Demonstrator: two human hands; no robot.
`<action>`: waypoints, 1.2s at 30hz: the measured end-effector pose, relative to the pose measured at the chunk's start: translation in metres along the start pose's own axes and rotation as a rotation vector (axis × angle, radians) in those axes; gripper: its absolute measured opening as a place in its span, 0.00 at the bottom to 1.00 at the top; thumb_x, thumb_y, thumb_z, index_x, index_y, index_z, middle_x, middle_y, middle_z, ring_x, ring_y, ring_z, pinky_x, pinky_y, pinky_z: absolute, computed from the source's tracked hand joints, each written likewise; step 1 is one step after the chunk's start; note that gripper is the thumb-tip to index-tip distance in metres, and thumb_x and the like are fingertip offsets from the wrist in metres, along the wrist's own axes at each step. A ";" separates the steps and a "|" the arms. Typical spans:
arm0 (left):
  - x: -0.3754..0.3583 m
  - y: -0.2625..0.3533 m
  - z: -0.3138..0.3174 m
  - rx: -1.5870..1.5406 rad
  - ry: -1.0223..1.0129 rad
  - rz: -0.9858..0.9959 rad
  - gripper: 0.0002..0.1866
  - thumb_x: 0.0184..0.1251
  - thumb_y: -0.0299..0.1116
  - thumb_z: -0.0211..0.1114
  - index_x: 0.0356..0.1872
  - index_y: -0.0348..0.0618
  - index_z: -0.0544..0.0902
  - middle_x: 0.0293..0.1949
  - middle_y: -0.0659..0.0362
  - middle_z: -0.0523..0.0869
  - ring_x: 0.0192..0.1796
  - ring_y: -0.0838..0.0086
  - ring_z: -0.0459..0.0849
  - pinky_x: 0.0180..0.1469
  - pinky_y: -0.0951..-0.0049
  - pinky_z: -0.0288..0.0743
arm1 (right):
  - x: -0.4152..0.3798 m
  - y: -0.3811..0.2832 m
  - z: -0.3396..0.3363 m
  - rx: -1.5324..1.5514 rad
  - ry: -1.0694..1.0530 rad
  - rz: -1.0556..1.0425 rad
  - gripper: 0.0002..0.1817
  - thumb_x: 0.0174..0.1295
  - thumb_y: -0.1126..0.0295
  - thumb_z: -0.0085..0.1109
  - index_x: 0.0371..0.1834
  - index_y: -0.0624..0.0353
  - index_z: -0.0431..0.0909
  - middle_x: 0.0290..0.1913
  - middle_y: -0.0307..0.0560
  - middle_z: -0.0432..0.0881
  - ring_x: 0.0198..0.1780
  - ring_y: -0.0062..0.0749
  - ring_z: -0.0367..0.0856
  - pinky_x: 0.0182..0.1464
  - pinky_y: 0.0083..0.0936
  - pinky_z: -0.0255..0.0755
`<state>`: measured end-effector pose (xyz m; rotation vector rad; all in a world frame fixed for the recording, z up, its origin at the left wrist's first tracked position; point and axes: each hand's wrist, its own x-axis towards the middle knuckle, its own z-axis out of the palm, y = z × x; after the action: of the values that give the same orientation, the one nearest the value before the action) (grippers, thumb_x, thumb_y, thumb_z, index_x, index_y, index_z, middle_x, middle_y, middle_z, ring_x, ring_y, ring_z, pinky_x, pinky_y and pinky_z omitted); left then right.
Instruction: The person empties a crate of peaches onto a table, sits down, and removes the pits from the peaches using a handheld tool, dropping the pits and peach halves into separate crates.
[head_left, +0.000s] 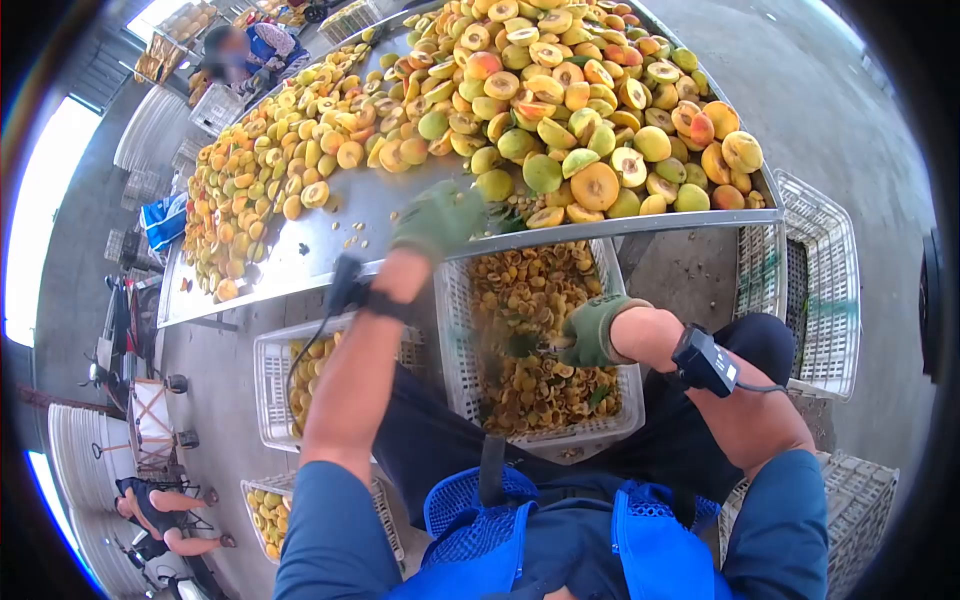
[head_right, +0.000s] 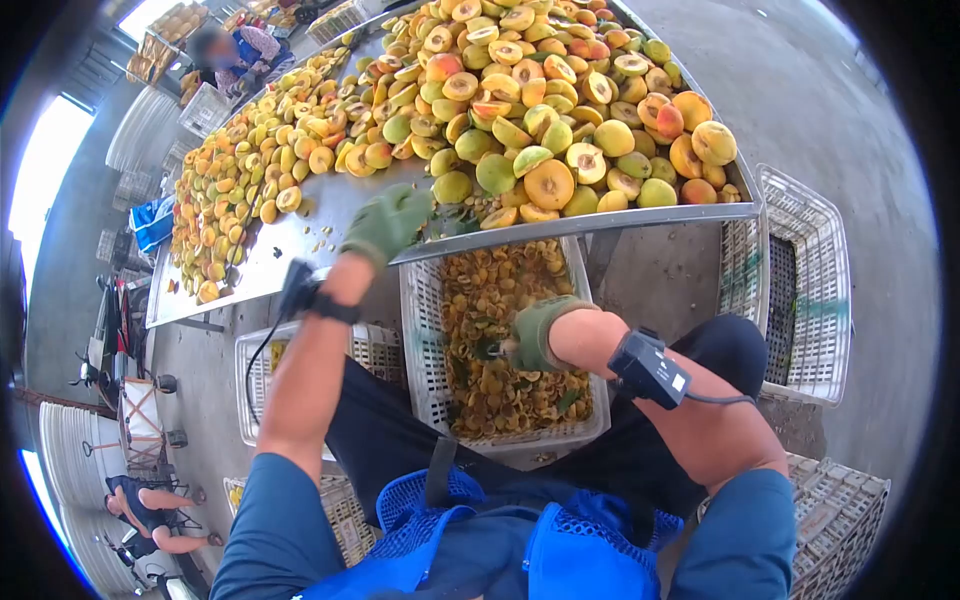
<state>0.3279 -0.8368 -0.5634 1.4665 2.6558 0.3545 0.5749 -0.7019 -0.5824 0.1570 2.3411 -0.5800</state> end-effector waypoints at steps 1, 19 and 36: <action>0.024 -0.001 0.023 -0.035 0.038 -0.083 0.21 0.72 0.52 0.61 0.53 0.47 0.86 0.49 0.46 0.89 0.50 0.48 0.86 0.55 0.56 0.78 | -0.001 0.000 -0.003 0.023 -0.007 0.001 0.26 0.64 0.45 0.60 0.54 0.52 0.88 0.52 0.52 0.89 0.53 0.50 0.87 0.58 0.43 0.79; -0.037 0.006 -0.006 -1.503 -0.058 -0.043 0.21 0.82 0.47 0.52 0.61 0.43 0.77 0.45 0.50 0.90 0.31 0.72 0.88 0.16 0.83 0.68 | 0.001 0.001 -0.046 0.843 0.737 -0.245 0.16 0.71 0.54 0.61 0.46 0.56 0.83 0.37 0.54 0.86 0.40 0.49 0.85 0.45 0.40 0.77; -0.069 0.083 0.018 -1.622 0.001 0.043 0.27 0.82 0.44 0.55 0.73 0.39 0.72 0.54 0.54 0.84 0.53 0.69 0.86 0.46 0.69 0.85 | 0.008 -0.009 -0.042 0.912 0.845 -0.285 0.18 0.66 0.57 0.66 0.39 0.64 0.80 0.34 0.55 0.85 0.34 0.40 0.83 0.42 0.36 0.76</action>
<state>0.4365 -0.8502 -0.5630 0.8072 1.2924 1.8187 0.5409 -0.6914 -0.5575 0.5751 2.6731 -2.0183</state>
